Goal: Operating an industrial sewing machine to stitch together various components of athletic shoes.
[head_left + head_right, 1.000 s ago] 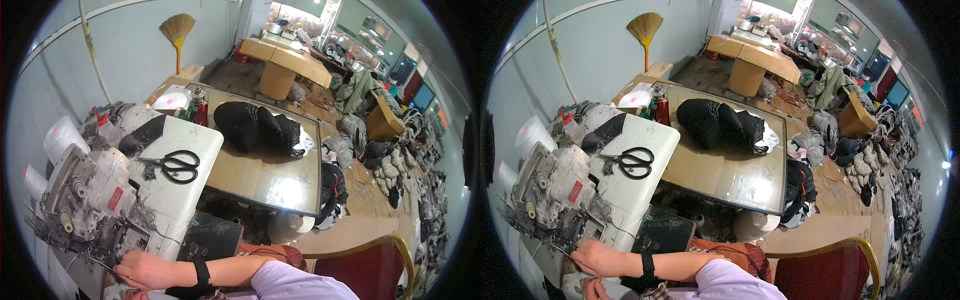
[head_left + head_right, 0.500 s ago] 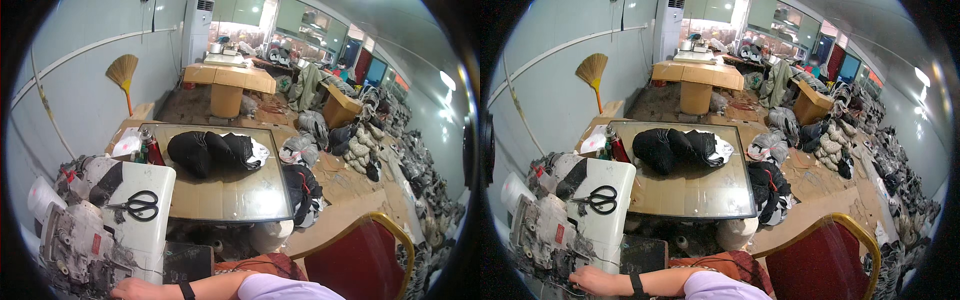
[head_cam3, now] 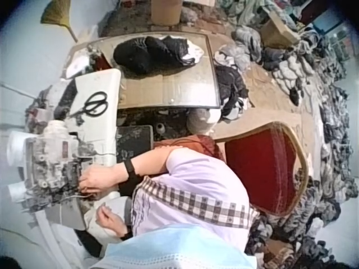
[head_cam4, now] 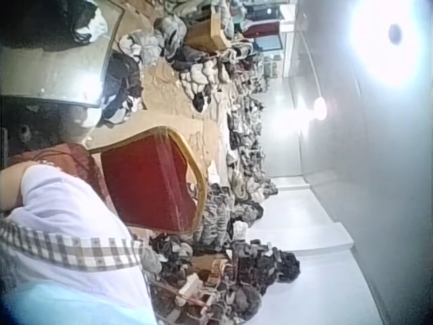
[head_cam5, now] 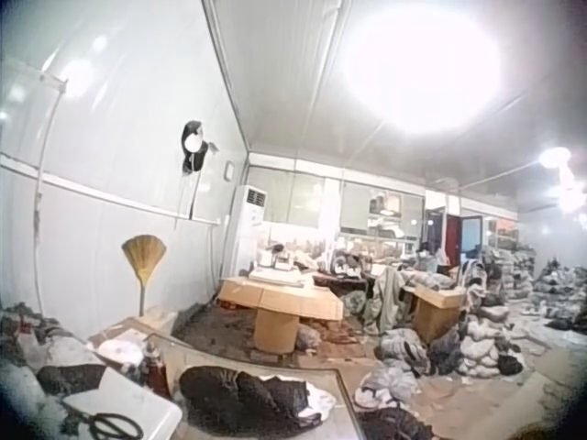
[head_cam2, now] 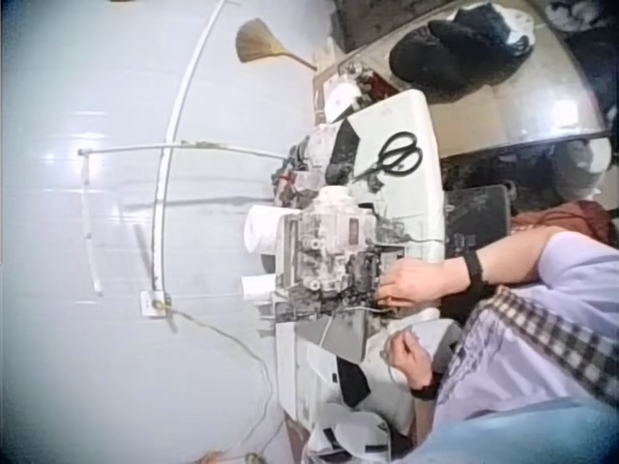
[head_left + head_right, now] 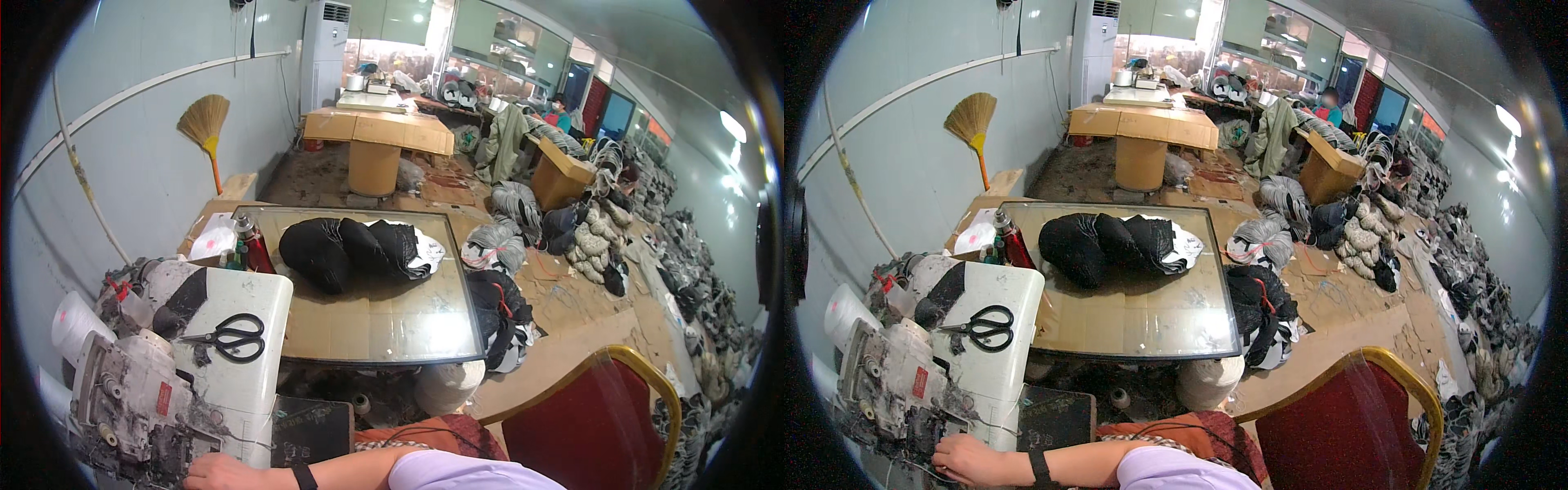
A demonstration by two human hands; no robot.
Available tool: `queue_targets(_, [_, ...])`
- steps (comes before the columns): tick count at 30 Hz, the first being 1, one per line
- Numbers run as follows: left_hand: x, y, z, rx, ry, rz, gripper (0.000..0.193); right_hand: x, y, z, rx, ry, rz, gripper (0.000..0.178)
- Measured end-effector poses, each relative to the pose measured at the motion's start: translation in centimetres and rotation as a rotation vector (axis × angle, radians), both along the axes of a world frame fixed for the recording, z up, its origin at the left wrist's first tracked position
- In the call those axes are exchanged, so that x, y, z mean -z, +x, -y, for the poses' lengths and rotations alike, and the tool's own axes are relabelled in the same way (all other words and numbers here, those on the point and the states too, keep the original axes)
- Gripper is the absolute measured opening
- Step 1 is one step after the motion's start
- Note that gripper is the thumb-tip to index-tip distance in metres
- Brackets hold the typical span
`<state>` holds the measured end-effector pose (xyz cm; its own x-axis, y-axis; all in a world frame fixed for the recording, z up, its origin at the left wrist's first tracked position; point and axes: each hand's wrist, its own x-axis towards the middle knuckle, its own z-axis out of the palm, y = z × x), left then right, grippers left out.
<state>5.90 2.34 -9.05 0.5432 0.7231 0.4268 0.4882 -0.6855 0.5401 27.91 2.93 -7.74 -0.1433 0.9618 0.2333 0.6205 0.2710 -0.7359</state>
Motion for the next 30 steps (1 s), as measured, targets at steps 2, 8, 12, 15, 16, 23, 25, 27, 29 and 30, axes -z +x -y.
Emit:
queue_targets(2, [0.2,-0.2,-0.2,0.02,0.073,-0.033,0.027,0.1,-0.1,0.2,0.043,0.112,0.022,0.041])
queue_targets(8, [-0.5,-1.0,0.3,-0.014,-0.101,-0.1,0.018,1.9,-1.8,0.0,0.162,0.588,-0.322,0.012])
queue_targets(12, [0.6,-0.1,-0.5,0.05,-0.069,0.103,0.006,0.1,0.5,2.3,0.211,0.635,-0.266,0.024])
queue_targets(15, [-0.1,0.8,-0.8,0.06,-0.072,0.115,0.003,-0.3,0.4,3.0,0.288,0.457,-0.152,0.022])
queue_targets(16, [0.2,0.8,-0.8,0.063,-0.094,0.152,0.004,-0.7,0.5,2.9,0.261,0.492,-0.136,0.026])
queue_targets(23, [-0.3,0.4,-0.6,0.054,-0.09,0.108,0.005,-0.2,-0.6,2.2,0.183,0.502,-0.13,0.032])
queue_targets(25, [-0.2,0.4,-0.5,0.048,-0.099,0.099,0.004,-0.5,-0.7,1.9,0.19,0.496,-0.126,0.033])
queue_targets(27, [-0.1,0.4,-0.6,0.052,-0.091,0.11,0.005,-0.8,-0.9,1.5,0.178,0.485,-0.117,0.032])
queue_targets(29, [-0.2,0.7,-0.8,0.061,-0.083,0.111,0.004,-0.6,-1.4,1.0,0.178,0.49,-0.112,0.031])
queue_targets(30, [-0.2,0.8,-0.9,0.064,-0.068,0.113,0.003,-0.5,-1.8,0.7,0.171,0.501,-0.108,0.03])
